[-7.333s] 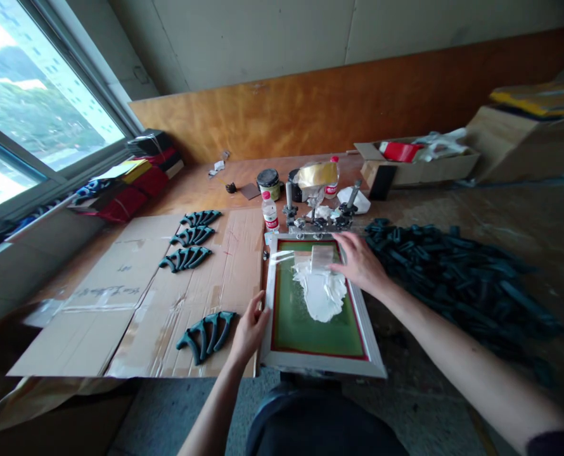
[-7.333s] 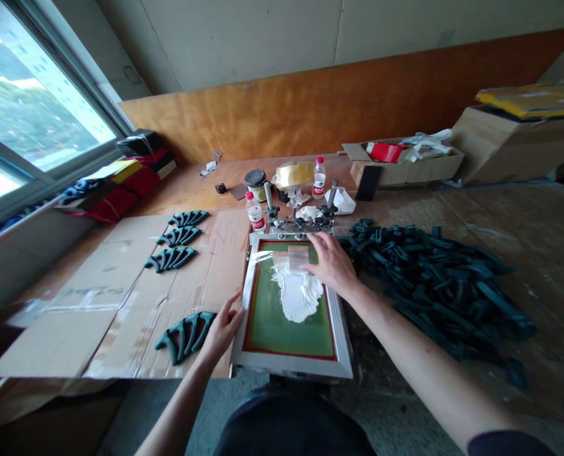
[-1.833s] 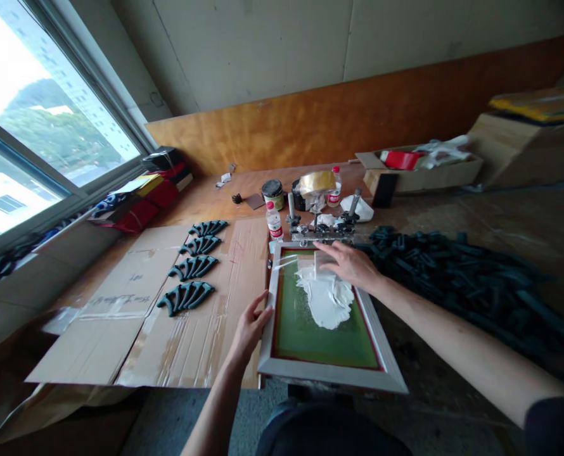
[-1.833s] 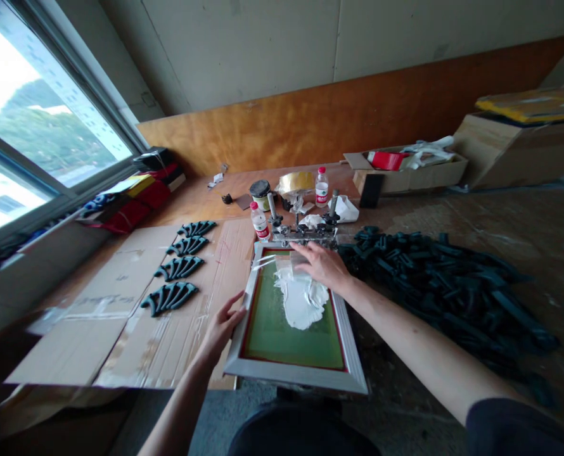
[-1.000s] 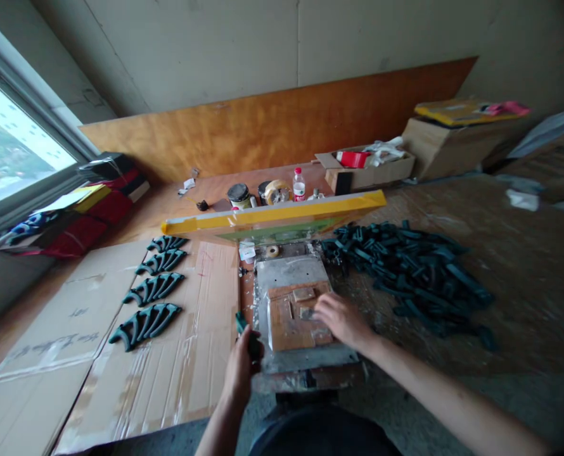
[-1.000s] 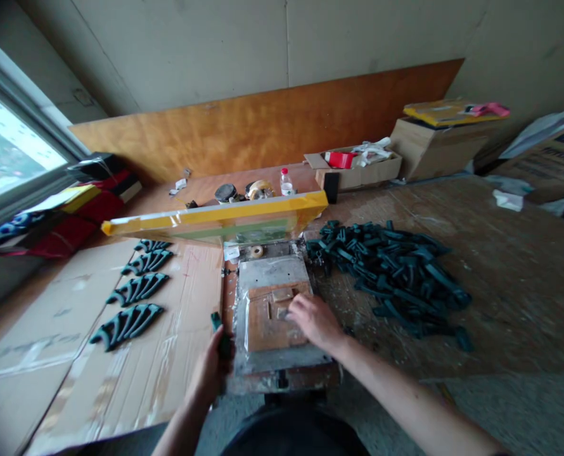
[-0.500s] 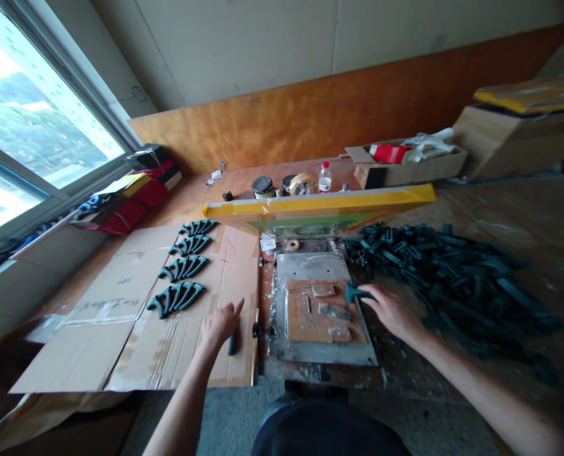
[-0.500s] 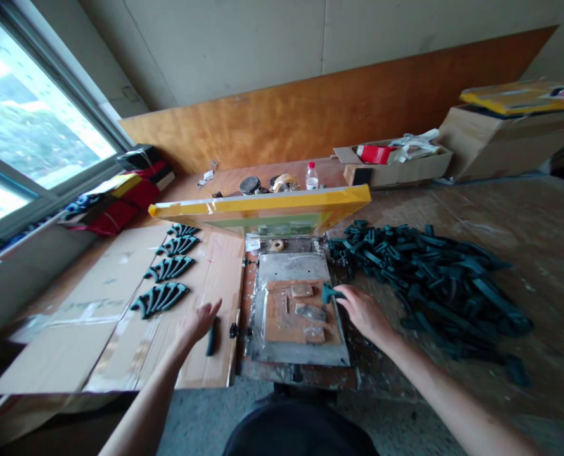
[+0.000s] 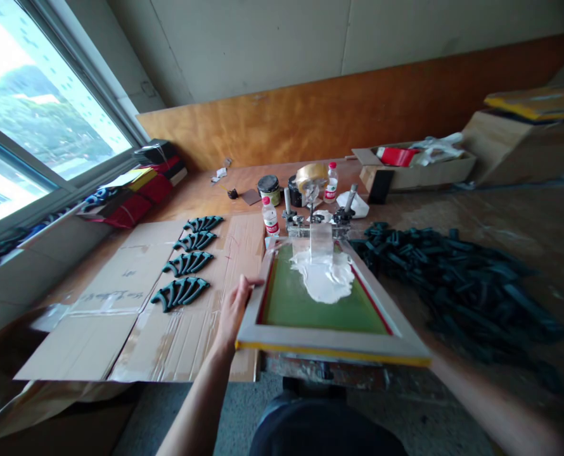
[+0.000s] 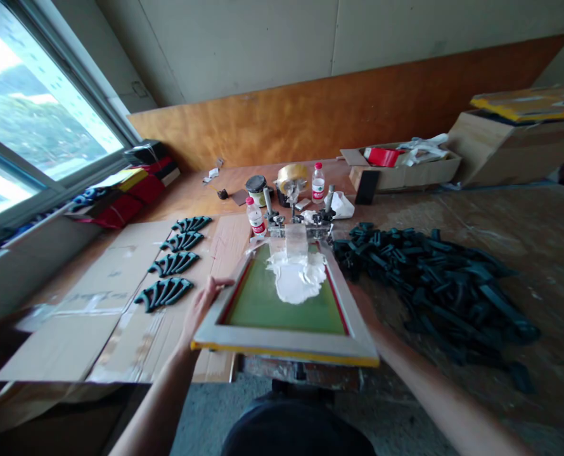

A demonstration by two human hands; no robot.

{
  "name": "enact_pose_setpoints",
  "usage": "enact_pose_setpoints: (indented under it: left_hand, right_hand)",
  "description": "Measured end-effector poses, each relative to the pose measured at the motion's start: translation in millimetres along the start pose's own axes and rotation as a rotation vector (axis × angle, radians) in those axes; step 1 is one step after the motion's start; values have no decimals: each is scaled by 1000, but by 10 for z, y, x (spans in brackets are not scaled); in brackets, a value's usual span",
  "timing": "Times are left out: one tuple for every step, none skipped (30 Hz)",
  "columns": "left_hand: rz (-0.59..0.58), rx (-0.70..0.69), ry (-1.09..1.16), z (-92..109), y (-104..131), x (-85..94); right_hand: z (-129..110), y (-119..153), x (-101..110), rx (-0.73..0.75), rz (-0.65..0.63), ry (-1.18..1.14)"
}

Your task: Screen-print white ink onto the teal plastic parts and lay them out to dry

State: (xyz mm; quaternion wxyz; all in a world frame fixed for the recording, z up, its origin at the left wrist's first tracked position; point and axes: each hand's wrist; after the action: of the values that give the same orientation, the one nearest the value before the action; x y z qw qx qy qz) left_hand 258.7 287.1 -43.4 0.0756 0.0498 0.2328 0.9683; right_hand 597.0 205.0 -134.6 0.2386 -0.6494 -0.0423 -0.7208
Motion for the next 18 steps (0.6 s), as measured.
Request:
enact_pose_setpoints:
  left_hand:
    - [-10, 63, -43, -210, 21, 25]
    - [-8, 110, -80, -402, 19, 30]
    - [6, 146, -114, -571, -2, 21]
    - [23, 172, -149, -709, -37, 0]
    - [44, 190, -187, -816, -80, -24]
    - [63, 200, -225, -892, -124, -48]
    - [79, 202, -257, -942, -165, -67]
    - [88, 201, -280, -970, -198, -79]
    - [92, 201, -292, -984, -221, -85]
    - [95, 204, -294, -989, -234, -84]
    - [98, 211, -290, -990, -240, -81]
    - [101, 219, -283, -991, -240, -75]
    - [102, 225, -277, -992, -237, -70]
    - [101, 226, -274, -995, -232, -67]
    - [98, 223, -274, -999, -228, -66]
    - [94, 218, -273, -1002, -224, -68]
    - [93, 214, -269, -1003, -221, -70]
    - [93, 213, -261, -1003, -218, -73]
  right_hand:
    - [118, -35, 45, -74, 39, -14]
    - [216, -114, 92, -138, 86, -58]
    - [283, -236, 136, -185, 132, -114]
    - [313, -390, 175, -210, 164, -170]
    - [304, -563, 205, -207, 167, -221]
    - [259, -735, 222, -174, 129, -262]
    - [187, -887, 226, -122, 57, -285]
    - [97, -1001, 218, -75, -24, -302]
    - [-1, -1064, 202, -42, -100, -319]
    - [-98, -1071, 183, -18, -157, -335]
    - [-184, -1022, 168, 11, -190, -350]
    - [-255, -930, 162, 51, -198, -363]
    - [-304, -810, 171, 108, -191, -377]
    - [-329, -682, 195, 181, -185, -397]
    - [-333, -565, 231, 265, -179, -422]
    - [-318, -474, 273, 347, -178, -454]
    - [-293, -419, 314, 409, -186, -488]
    - [-264, -398, 346, 444, -196, -517]
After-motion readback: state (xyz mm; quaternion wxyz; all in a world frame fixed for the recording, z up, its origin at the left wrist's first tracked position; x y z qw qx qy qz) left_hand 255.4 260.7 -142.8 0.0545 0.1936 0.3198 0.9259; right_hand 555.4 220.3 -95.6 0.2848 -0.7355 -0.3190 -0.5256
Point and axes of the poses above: each hand's wrist, its own y-axis away from the middle knuckle, its own x-axis out of the back of the hand, z = x × y, and after that the axes turned 14 degrees about x, right-handed
